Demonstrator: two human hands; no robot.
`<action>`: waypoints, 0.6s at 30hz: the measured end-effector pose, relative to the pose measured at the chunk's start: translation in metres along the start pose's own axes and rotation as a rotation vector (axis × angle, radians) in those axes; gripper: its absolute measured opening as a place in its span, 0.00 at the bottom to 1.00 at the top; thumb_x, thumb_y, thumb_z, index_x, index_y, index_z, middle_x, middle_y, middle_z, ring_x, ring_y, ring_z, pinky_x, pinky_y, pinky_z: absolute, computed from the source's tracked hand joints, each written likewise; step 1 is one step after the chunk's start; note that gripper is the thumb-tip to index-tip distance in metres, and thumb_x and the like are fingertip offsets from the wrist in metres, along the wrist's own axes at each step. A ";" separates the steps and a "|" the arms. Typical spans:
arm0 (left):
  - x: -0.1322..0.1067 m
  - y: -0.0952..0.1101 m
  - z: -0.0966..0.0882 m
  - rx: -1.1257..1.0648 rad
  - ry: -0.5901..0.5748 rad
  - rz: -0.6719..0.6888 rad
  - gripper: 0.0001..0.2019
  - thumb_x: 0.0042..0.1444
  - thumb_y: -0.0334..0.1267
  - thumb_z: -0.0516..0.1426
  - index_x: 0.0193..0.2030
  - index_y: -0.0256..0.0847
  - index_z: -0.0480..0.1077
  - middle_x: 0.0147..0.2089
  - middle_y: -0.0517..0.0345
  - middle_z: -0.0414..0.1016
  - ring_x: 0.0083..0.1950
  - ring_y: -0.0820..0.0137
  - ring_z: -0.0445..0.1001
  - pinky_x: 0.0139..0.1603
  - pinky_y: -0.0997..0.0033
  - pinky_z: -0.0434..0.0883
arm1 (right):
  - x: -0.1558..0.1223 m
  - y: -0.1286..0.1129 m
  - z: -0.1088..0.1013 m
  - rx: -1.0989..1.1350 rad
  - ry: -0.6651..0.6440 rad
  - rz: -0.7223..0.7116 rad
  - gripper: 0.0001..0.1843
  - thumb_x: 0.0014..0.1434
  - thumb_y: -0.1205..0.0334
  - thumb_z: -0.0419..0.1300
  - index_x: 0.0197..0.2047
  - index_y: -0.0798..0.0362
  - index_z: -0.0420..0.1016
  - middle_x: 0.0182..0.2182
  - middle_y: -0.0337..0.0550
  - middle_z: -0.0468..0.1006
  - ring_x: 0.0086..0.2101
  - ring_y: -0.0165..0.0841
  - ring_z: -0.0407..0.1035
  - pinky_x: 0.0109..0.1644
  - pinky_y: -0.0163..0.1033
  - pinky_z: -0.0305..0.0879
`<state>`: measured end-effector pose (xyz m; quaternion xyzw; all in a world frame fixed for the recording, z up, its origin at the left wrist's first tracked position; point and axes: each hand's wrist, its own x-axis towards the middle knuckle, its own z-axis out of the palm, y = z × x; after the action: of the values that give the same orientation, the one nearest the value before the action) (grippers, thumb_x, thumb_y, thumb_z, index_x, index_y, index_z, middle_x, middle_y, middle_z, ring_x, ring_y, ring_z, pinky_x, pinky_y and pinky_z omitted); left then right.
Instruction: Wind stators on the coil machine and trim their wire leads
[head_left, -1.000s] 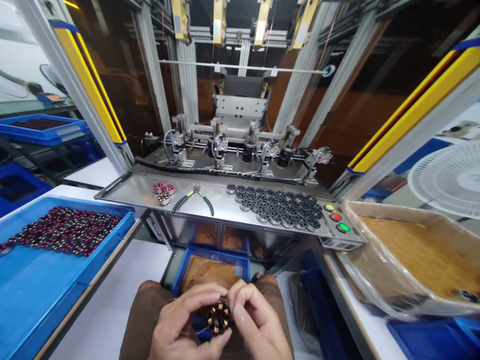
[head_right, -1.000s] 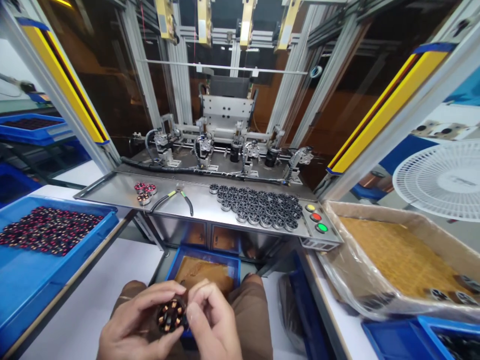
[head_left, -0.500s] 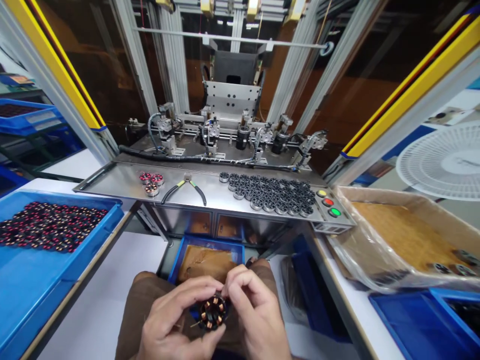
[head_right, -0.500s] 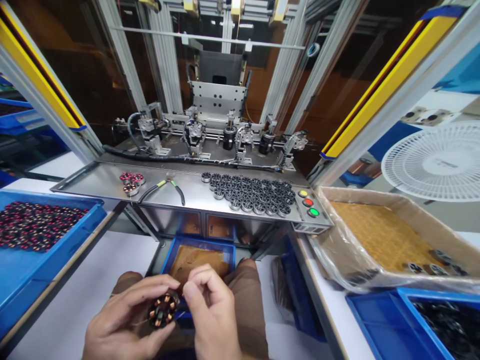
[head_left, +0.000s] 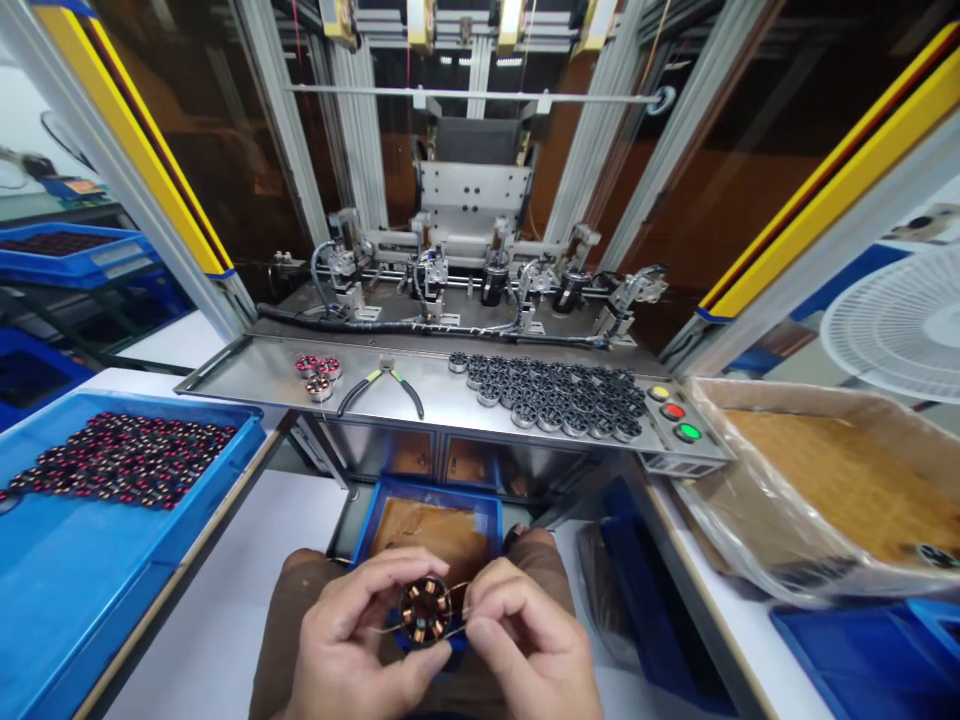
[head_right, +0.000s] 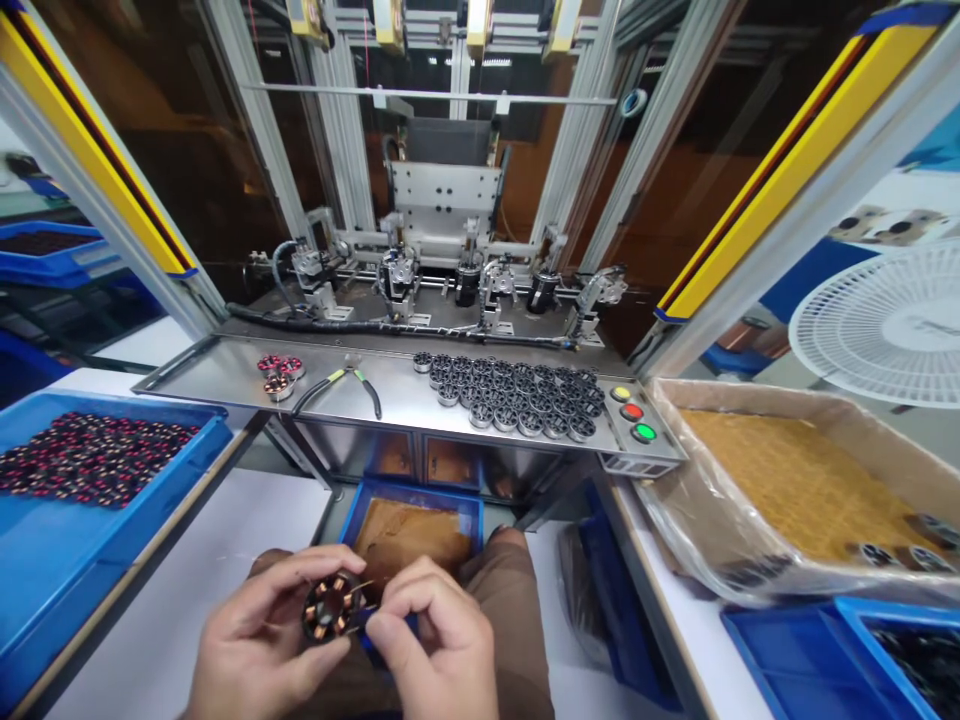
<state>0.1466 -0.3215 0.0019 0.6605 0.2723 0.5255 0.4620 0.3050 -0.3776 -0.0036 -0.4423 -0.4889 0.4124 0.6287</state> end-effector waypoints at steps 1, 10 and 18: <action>0.000 0.001 0.000 0.025 0.007 0.019 0.24 0.42 0.25 0.67 0.48 0.47 0.75 0.43 0.57 0.83 0.45 0.67 0.81 0.48 0.76 0.77 | -0.001 0.000 -0.001 0.000 -0.001 0.014 0.07 0.61 0.61 0.61 0.30 0.50 0.72 0.27 0.38 0.70 0.30 0.30 0.65 0.35 0.35 0.61; 0.002 0.005 0.000 0.207 0.010 0.186 0.24 0.39 0.23 0.65 0.46 0.44 0.75 0.39 0.55 0.84 0.40 0.65 0.83 0.44 0.75 0.79 | 0.007 -0.008 -0.003 -0.119 0.002 -0.113 0.09 0.61 0.62 0.60 0.28 0.52 0.73 0.25 0.39 0.72 0.28 0.30 0.67 0.32 0.34 0.63; 0.003 0.008 0.003 -0.088 -0.029 0.035 0.25 0.40 0.23 0.64 0.47 0.45 0.75 0.40 0.53 0.83 0.37 0.63 0.82 0.38 0.71 0.80 | 0.013 -0.017 -0.008 -0.268 -0.026 -0.355 0.07 0.60 0.58 0.62 0.36 0.52 0.75 0.26 0.43 0.74 0.27 0.33 0.70 0.29 0.36 0.68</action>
<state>0.1494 -0.3231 0.0101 0.6518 0.2307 0.5352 0.4853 0.3165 -0.3709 0.0148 -0.4237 -0.6174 0.2322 0.6207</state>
